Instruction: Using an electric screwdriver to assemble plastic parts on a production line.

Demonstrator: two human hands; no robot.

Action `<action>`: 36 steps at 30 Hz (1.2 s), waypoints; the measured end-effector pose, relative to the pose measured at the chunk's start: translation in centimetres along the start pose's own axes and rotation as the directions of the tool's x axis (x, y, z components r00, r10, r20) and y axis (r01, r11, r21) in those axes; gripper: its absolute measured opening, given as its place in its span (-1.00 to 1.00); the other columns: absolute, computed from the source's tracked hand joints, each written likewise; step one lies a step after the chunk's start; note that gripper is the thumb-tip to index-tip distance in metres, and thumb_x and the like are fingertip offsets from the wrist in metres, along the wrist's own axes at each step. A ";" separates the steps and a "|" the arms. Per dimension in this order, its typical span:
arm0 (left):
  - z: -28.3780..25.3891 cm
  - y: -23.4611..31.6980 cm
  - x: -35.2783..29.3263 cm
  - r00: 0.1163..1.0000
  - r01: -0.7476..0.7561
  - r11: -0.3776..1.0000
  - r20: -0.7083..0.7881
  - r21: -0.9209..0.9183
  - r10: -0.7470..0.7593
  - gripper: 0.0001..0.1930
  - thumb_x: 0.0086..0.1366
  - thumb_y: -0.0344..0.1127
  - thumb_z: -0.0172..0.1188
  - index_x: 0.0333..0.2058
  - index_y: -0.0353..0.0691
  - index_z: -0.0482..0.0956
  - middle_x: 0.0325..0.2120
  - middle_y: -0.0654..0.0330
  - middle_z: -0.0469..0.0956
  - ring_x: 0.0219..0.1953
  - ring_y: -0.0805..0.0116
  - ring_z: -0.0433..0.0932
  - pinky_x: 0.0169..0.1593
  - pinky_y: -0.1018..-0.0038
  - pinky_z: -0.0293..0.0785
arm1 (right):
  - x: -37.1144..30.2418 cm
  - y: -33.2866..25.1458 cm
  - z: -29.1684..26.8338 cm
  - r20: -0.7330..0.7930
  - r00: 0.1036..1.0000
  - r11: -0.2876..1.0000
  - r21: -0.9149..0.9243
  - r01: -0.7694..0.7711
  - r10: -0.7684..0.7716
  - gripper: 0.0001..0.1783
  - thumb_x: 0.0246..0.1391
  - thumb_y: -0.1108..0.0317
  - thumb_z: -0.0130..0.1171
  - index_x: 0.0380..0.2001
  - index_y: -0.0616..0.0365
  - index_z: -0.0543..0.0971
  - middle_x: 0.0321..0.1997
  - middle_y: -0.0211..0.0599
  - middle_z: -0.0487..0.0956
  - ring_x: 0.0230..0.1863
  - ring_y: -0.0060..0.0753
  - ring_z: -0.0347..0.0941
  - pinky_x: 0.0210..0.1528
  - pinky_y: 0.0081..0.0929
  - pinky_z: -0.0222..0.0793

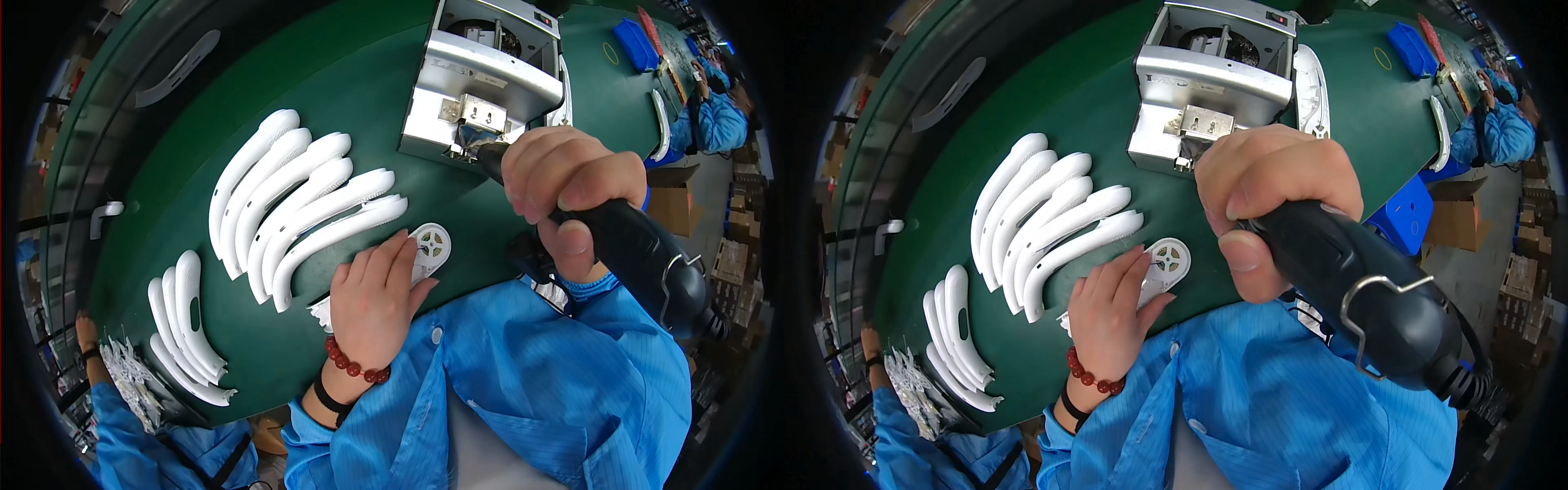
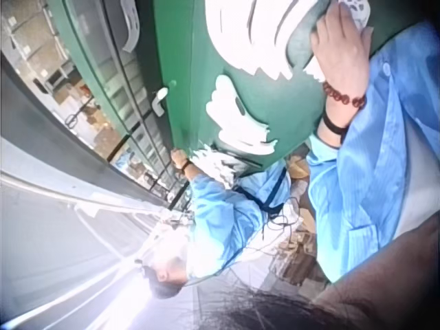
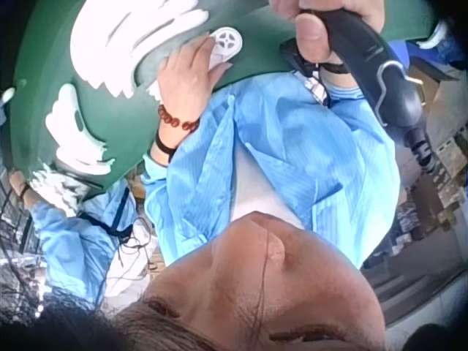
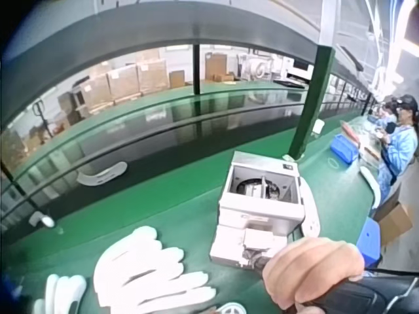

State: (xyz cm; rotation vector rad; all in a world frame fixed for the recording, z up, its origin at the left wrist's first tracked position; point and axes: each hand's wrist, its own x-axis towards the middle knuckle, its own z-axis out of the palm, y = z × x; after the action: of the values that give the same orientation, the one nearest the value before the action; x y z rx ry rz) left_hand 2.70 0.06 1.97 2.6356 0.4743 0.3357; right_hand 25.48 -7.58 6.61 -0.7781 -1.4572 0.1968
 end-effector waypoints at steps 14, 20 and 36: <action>0.0 -0.1 0.1 1.000 0.000 1.000 0.009 -0.002 0.000 -0.49 -0.03 -0.22 0.38 -0.07 -0.26 0.55 -0.04 0.22 0.52 -0.15 0.28 0.51 -0.20 0.38 0.35 | 0.4 0.5 -0.5 -0.167 0.971 0.976 0.164 -0.142 0.170 -0.78 0.20 0.32 0.08 -0.27 0.18 0.28 -0.58 -0.21 0.41 -0.60 -0.44 0.29 -0.48 -0.40 0.33; 0.2 -0.1 0.0 1.000 -0.011 1.000 -0.007 0.007 0.011 -0.49 -0.04 -0.20 0.38 -0.08 -0.27 0.56 -0.04 0.21 0.53 -0.17 0.28 0.51 -0.22 0.38 0.34 | 2.2 1.6 -1.1 -0.229 0.919 0.933 0.243 -0.266 0.321 -0.85 0.18 0.39 0.03 -0.37 0.24 0.34 -0.62 -0.20 0.46 -0.61 -0.46 0.36 -0.53 -0.48 0.34; 0.2 -0.3 0.2 0.999 0.006 1.000 -0.040 -0.026 -0.007 -0.47 -0.11 -0.21 0.43 -0.10 -0.23 0.57 -0.08 0.21 0.56 -0.22 0.19 0.53 -0.24 0.32 0.37 | -0.7 -1.3 1.4 -0.176 0.849 0.812 0.438 -0.385 0.498 -0.81 0.20 0.26 0.01 -0.31 0.12 0.30 -0.65 -0.33 0.37 -0.68 -0.49 0.28 -0.56 -0.48 0.29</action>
State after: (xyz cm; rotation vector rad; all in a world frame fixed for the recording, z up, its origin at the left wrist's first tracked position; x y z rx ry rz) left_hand 2.86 0.31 1.68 2.6062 0.4884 0.3911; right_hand 23.63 -8.50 6.66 -0.7725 -0.8983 0.6900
